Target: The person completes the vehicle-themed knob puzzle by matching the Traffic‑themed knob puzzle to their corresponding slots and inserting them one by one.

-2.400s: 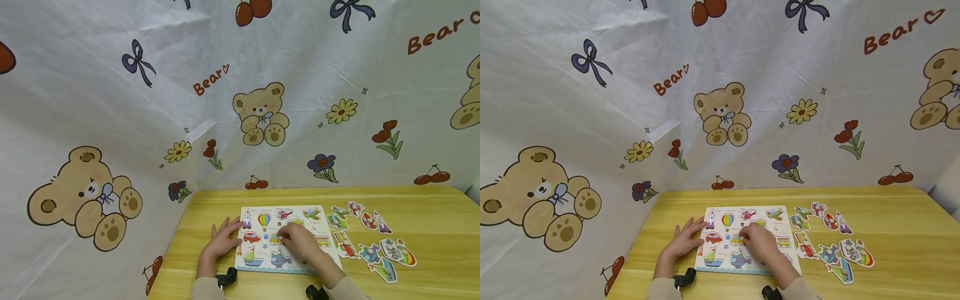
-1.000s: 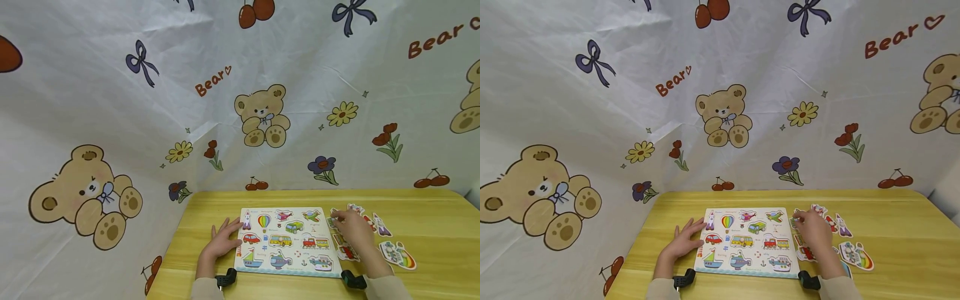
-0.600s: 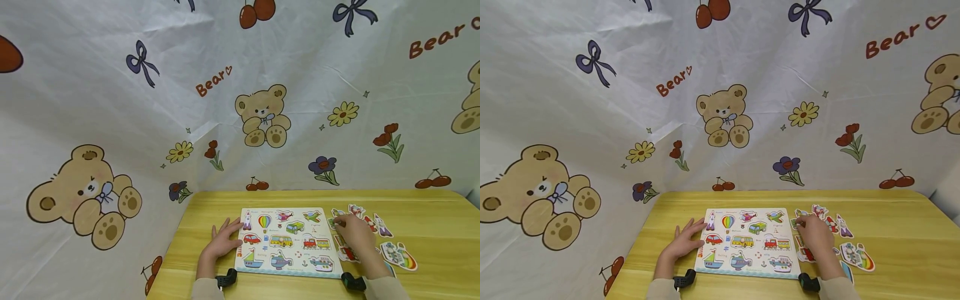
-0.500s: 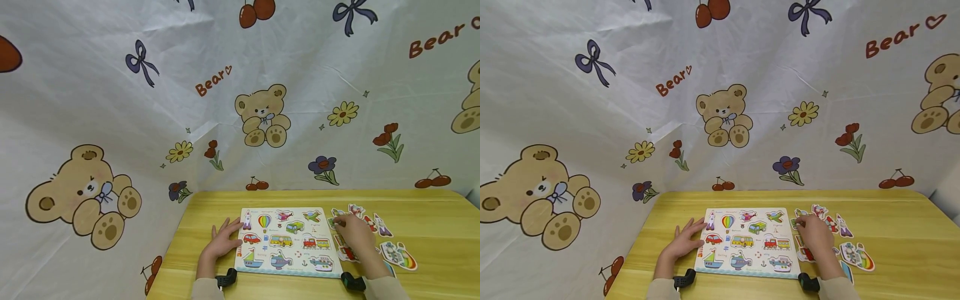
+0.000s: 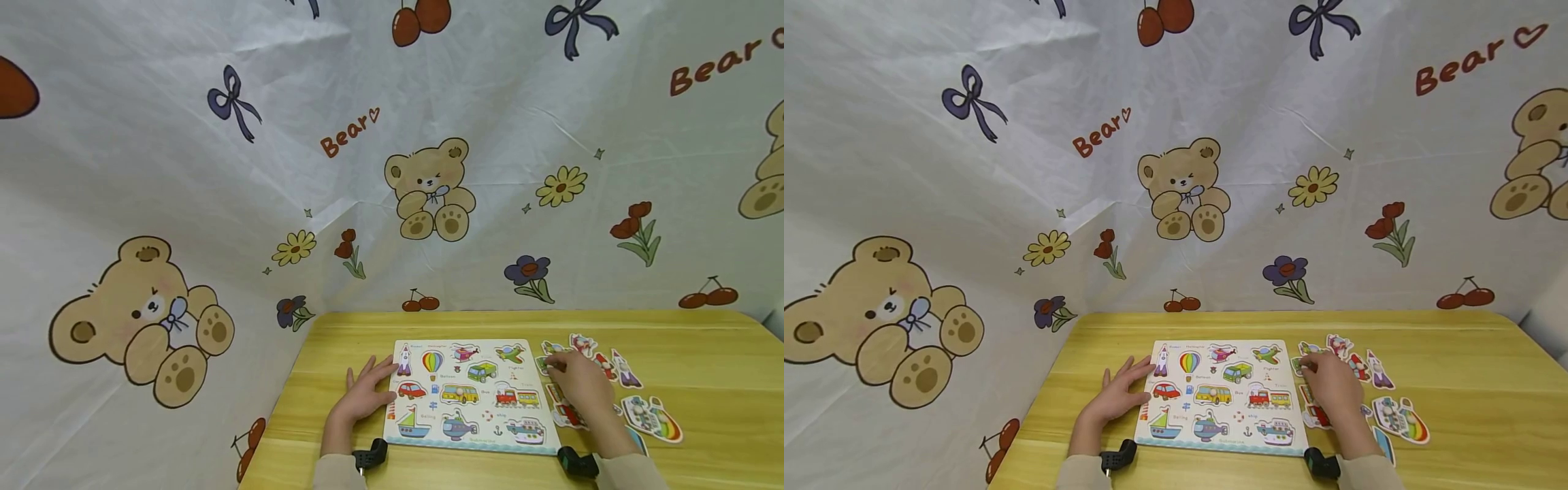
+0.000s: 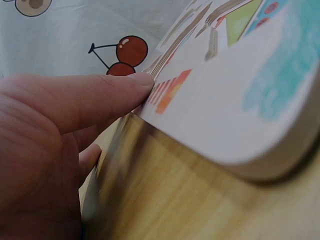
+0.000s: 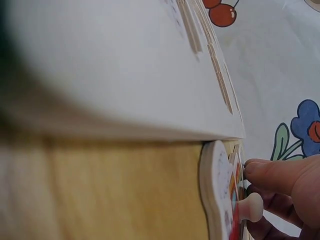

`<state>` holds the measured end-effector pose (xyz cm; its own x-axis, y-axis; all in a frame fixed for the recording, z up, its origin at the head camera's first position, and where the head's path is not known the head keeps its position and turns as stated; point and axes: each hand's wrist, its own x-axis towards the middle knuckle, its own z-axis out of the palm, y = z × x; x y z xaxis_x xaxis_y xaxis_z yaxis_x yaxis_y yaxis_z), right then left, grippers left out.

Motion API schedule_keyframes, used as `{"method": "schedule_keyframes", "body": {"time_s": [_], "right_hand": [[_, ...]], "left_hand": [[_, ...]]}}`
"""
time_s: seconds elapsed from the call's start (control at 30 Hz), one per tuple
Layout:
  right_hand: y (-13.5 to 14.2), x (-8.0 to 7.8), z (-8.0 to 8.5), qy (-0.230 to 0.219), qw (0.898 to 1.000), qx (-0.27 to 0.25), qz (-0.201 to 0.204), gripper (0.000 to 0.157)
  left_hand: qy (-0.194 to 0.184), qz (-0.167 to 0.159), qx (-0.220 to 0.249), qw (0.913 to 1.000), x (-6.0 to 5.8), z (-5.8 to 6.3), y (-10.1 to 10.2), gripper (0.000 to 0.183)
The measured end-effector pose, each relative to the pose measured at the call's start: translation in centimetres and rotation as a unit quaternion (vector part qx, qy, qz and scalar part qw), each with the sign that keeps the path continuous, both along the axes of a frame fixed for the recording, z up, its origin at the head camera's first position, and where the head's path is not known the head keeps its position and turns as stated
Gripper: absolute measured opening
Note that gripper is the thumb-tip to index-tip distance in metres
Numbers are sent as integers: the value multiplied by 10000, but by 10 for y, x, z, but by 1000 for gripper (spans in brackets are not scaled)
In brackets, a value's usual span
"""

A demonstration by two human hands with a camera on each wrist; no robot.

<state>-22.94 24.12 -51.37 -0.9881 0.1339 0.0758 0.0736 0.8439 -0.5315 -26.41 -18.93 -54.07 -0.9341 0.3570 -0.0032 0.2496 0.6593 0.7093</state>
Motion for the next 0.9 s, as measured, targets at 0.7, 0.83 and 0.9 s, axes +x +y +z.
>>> {"method": "schedule_keyframes", "body": {"time_s": [0.7, 0.83, 0.9], "right_hand": [[-4, 3, -3, 202, 9998, -84, -20, 23], [-6, 3, 0, 271, 9995, -102, -94, 25], [-7, 3, 2, 300, 9994, -83, -135, 25]], "left_hand": [[-8, -23, 57, 10000, 0, 0, 0, 57], [-11, -21, 52, 10000, 0, 1, 0, 57], [-5, -26, 48, 10000, 1, 1, 0, 57]]}}
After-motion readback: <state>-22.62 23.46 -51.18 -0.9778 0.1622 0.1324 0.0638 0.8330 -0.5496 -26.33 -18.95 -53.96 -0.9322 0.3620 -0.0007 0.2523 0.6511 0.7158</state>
